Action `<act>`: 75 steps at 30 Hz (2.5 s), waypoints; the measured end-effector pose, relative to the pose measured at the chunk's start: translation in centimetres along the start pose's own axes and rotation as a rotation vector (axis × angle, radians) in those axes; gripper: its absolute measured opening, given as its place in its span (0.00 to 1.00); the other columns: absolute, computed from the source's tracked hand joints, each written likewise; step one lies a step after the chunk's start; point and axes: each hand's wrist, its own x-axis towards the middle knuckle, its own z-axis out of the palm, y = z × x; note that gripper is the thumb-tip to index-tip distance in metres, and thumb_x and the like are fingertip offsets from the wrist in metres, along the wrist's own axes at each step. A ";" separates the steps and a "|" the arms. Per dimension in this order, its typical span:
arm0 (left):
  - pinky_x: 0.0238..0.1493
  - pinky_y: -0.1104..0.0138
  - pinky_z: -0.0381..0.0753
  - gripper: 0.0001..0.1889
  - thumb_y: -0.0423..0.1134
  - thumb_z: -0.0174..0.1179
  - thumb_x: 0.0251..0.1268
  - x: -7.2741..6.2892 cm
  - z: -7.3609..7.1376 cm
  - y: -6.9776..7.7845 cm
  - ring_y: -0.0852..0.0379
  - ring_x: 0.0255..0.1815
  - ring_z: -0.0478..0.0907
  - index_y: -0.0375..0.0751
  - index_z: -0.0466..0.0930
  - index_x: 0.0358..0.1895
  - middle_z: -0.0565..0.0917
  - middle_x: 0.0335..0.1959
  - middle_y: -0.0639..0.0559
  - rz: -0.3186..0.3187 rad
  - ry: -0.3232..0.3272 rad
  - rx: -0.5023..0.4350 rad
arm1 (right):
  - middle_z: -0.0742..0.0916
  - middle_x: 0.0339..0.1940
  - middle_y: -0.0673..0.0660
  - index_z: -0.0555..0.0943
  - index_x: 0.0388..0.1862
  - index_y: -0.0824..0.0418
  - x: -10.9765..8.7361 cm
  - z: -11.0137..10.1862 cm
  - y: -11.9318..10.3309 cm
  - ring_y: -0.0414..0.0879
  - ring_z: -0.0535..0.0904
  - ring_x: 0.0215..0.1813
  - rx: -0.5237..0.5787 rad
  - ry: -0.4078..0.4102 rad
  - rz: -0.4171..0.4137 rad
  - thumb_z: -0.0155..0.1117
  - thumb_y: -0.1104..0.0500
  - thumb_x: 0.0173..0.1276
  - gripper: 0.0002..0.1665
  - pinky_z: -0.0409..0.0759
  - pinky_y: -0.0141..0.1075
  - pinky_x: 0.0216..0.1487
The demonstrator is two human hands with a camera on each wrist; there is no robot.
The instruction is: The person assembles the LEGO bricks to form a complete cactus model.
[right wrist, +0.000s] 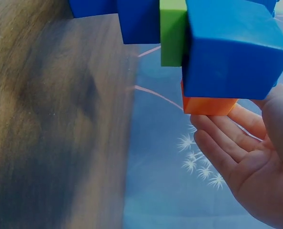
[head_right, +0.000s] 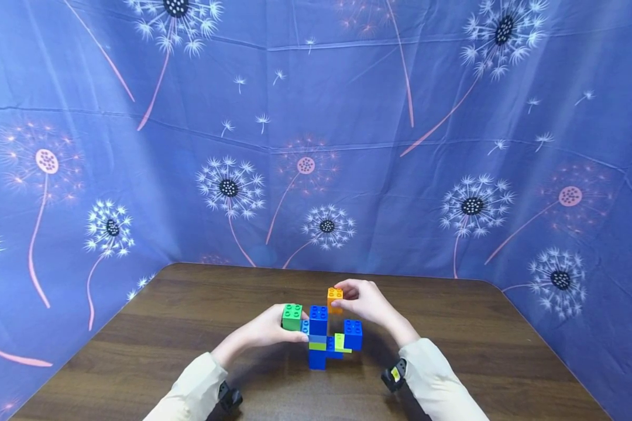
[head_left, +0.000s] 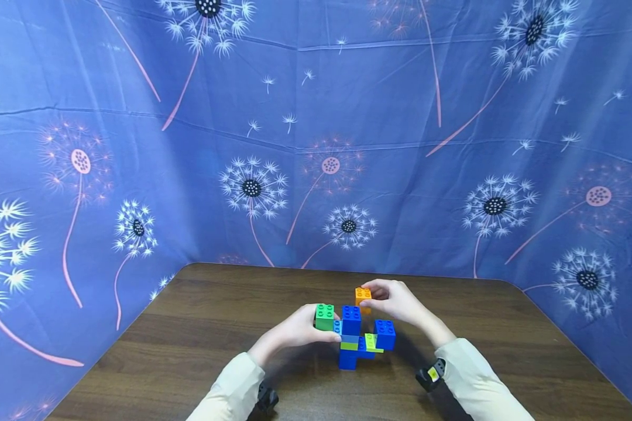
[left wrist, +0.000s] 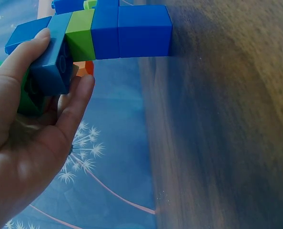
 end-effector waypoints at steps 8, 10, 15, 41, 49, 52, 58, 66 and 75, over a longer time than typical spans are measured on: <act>0.31 0.73 0.74 0.15 0.41 0.69 0.53 0.0 0.1 0.1 0.67 0.26 0.73 0.40 0.80 0.43 0.81 0.28 0.56 -0.004 0.006 -0.002 | 0.87 0.37 0.54 0.80 0.51 0.63 -0.2 -0.2 -0.4 0.42 0.82 0.37 -0.001 0.005 -0.019 0.67 0.49 0.60 0.25 0.80 0.30 0.40; 0.31 0.73 0.74 0.15 0.41 0.68 0.54 0.0 0.0 0.0 0.67 0.25 0.73 0.40 0.80 0.43 0.81 0.28 0.57 -0.008 0.000 0.001 | 0.87 0.37 0.54 0.80 0.51 0.62 -0.3 -0.3 -0.6 0.42 0.82 0.37 -0.003 0.011 -0.009 0.67 0.48 0.60 0.25 0.80 0.30 0.40; 0.32 0.72 0.75 0.15 0.44 0.68 0.54 0.0 -0.1 0.0 0.67 0.26 0.73 0.41 0.80 0.43 0.81 0.28 0.58 -0.008 -0.012 0.008 | 0.87 0.38 0.54 0.80 0.51 0.62 -0.5 -0.6 -1.1 0.42 0.82 0.37 0.005 0.023 0.017 0.67 0.48 0.60 0.25 0.79 0.29 0.39; 0.33 0.71 0.76 0.16 0.45 0.68 0.54 -0.3 -0.2 0.3 0.65 0.27 0.74 0.43 0.79 0.44 0.81 0.28 0.59 -0.038 -0.021 -0.018 | 0.86 0.41 0.54 0.79 0.54 0.57 -1.1 -1.1 -2.8 0.42 0.82 0.38 0.023 0.079 -0.009 0.66 0.47 0.60 0.25 0.80 0.30 0.41; 0.33 0.72 0.76 0.16 0.45 0.67 0.55 -0.2 -0.2 0.3 0.66 0.27 0.74 0.42 0.79 0.44 0.81 0.29 0.59 -0.033 -0.024 -0.013 | 0.86 0.41 0.54 0.79 0.53 0.55 -1.1 -1.2 -3.3 0.42 0.82 0.38 0.037 0.093 -0.027 0.66 0.47 0.60 0.24 0.80 0.31 0.41; 0.33 0.72 0.76 0.16 0.44 0.68 0.55 -0.2 -0.2 0.3 0.66 0.27 0.74 0.42 0.79 0.44 0.81 0.29 0.58 -0.031 -0.024 -0.019 | 0.86 0.41 0.54 0.79 0.53 0.56 -1.2 -1.3 -3.5 0.42 0.82 0.39 0.034 0.097 -0.032 0.66 0.48 0.61 0.23 0.80 0.31 0.41; 0.33 0.72 0.76 0.15 0.44 0.67 0.55 -0.1 -0.2 0.3 0.66 0.27 0.74 0.43 0.79 0.44 0.80 0.28 0.59 -0.031 -0.022 -0.019 | 0.86 0.42 0.57 0.78 0.54 0.58 -1.4 -1.4 -4.4 0.46 0.82 0.40 0.008 0.101 -0.013 0.65 0.53 0.63 0.21 0.80 0.30 0.40; 0.33 0.72 0.76 0.16 0.44 0.67 0.55 -0.2 -0.2 0.2 0.67 0.27 0.74 0.43 0.79 0.44 0.81 0.29 0.60 -0.024 -0.015 -0.002 | 0.86 0.42 0.56 0.79 0.53 0.57 -1.6 -1.5 -5.1 0.44 0.82 0.40 0.016 0.102 -0.033 0.65 0.52 0.62 0.21 0.80 0.30 0.41; 0.34 0.72 0.77 0.16 0.44 0.68 0.54 -0.3 -0.2 0.3 0.66 0.27 0.75 0.42 0.79 0.44 0.81 0.29 0.59 -0.031 -0.017 -0.020 | 0.86 0.41 0.52 0.80 0.52 0.54 -1.7 -1.5 -5.2 0.41 0.82 0.38 0.036 0.098 -0.072 0.66 0.47 0.60 0.22 0.80 0.31 0.41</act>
